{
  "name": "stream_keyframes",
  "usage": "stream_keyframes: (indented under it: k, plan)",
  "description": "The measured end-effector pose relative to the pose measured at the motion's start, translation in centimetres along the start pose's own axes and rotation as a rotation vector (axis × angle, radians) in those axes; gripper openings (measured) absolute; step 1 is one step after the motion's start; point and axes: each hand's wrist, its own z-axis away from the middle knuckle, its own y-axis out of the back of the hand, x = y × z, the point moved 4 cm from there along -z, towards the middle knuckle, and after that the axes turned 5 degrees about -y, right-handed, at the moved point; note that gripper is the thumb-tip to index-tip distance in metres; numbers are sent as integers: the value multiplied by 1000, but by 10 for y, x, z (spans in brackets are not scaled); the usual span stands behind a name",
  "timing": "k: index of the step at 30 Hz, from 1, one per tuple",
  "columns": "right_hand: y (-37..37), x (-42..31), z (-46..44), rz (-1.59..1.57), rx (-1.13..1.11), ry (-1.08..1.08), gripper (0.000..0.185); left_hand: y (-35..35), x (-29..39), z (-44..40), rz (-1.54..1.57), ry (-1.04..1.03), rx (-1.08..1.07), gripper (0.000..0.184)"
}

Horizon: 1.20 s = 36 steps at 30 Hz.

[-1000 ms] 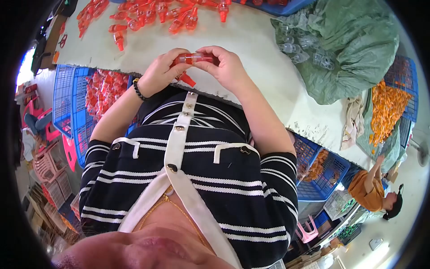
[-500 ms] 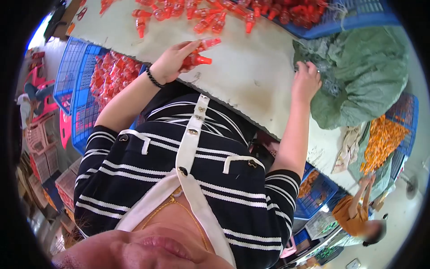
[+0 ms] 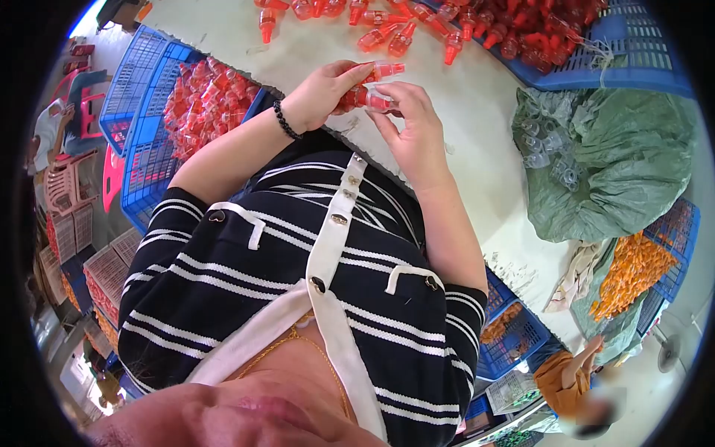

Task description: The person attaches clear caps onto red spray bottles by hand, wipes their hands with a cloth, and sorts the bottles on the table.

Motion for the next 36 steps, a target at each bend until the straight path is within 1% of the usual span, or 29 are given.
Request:
stream_keyframes:
  k: [5,8,13,16,20,23,25,26,27,28,29,30,31,32,33,34,35,36]
  plan:
    - [-6,-6,-6,77,18,-3,37,8,-1,0,50,-3,25,37]
    - [-7,-12,-9,174,13,91,38,11,0,1,60,-12,38,37]
    - [-10,-15,-10,202,-9,83,38,16,0,2,56,-28,63,37]
    - [-11,-19,-11,271,-25,82,37,14,1,2,67,-39,64,37]
    - [-17,-21,-12,199,-5,115,35,15,3,6,62,-61,57,37]
    - [-19,-21,-14,164,7,92,34,14,5,7,17,-77,67,38]
    - [-22,-20,-15,145,13,81,33,13,11,9,-87,-287,146,37]
    - [-24,-13,-15,27,11,-26,31,14,14,12,-139,-394,187,36]
    - [-27,-5,-14,-91,8,-134,29,14,15,15,-139,-394,189,36]
    - [-29,1,-13,-210,6,-240,28,13,21,21,-258,-519,199,36]
    - [-30,3,-12,-210,3,-238,28,13,26,27,-379,-642,210,35]
    - [-33,9,-10,-364,-29,-399,29,12,30,32,-501,-762,222,35]
    - [-36,15,-7,-518,-67,-558,31,14,30,32,-503,-761,234,35]
    - [-42,21,-4,-673,-112,-717,35,11,33,34,-641,-890,203,37]
    - [-46,29,-1,-679,-137,-712,35,9,35,37,-786,-1015,176,40]
    - [-54,43,8,-812,-213,-760,38,8,35,41,-935,-1136,146,43]
    - [-61,57,16,-943,-292,-808,41,14,33,43,-948,-1131,171,43]
    - [-67,60,19,-1071,-371,-856,45,16,28,46,-971,-1144,118,45]
